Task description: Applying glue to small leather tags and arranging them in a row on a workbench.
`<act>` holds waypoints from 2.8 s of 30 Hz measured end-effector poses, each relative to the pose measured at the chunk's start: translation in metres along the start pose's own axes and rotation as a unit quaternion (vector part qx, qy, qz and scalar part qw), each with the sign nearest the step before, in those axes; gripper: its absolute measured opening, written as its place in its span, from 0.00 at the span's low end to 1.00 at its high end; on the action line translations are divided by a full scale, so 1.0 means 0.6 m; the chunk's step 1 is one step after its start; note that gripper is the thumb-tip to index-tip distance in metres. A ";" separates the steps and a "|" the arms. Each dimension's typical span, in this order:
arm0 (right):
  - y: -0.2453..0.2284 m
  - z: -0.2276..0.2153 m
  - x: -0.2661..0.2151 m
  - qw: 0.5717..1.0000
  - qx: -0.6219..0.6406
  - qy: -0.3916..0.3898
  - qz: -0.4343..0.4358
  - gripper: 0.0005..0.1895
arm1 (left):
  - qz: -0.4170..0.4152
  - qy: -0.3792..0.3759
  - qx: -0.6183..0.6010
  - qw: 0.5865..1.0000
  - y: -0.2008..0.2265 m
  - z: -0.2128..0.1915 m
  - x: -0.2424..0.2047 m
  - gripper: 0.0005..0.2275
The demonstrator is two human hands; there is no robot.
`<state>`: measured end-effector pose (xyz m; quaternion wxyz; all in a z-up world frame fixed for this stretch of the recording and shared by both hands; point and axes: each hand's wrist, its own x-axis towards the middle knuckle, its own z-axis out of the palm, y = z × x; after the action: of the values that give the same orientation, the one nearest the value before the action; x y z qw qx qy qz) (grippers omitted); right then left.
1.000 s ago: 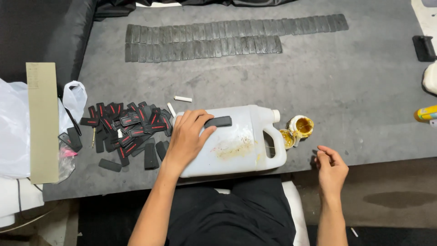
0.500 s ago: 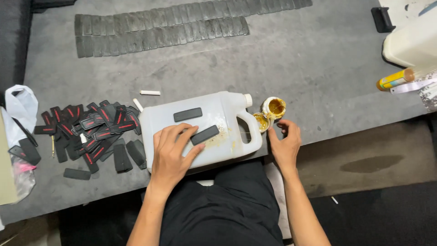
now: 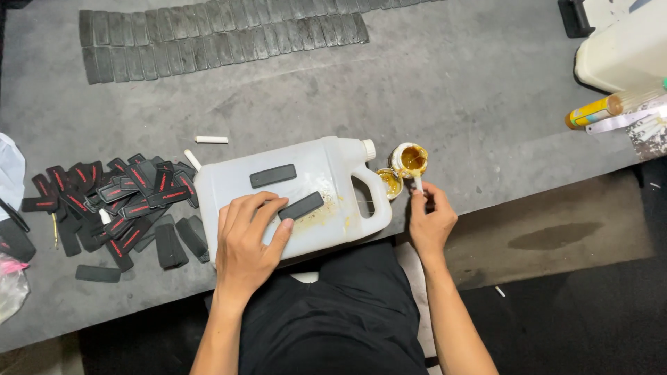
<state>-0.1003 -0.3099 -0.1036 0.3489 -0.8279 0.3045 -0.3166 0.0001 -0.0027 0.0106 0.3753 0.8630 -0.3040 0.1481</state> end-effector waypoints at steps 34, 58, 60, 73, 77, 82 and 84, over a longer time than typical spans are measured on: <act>-0.058 -0.091 0.138 0.997 0.003 -0.080 -0.022 0.04 | -0.001 0.011 0.005 1.000 0.001 0.006 -0.002 0.11; -0.249 -0.052 -0.011 0.965 0.228 -0.109 -0.074 0.07 | 0.013 0.057 -0.061 0.996 -0.019 0.014 -0.016 0.08; -0.285 -0.022 -0.030 0.960 0.145 -0.149 -0.186 0.04 | 0.014 0.064 -0.065 0.996 -0.018 0.014 -0.016 0.06; -0.315 0.029 -0.051 0.925 -0.019 -0.135 -0.354 0.04 | -0.017 0.090 -0.133 0.987 -0.017 0.005 -0.014 0.09; -0.337 0.031 -0.065 0.913 0.009 -0.195 -0.357 0.03 | -0.025 0.092 -0.150 0.984 -0.019 0.004 -0.013 0.09; -0.334 0.032 -0.056 0.914 -0.028 -0.171 -0.367 0.03 | -0.036 0.094 -0.178 0.979 -0.020 -0.004 -0.012 0.11; -0.344 0.037 -0.063 0.911 0.009 -0.233 -0.340 0.03 | -0.040 0.097 -0.203 0.973 -0.022 -0.005 -0.010 0.12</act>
<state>-0.0490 -0.1558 0.0313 0.2887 -0.9284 -0.0878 -0.2167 0.0039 0.0088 0.0023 0.5763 0.7616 -0.2549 0.1510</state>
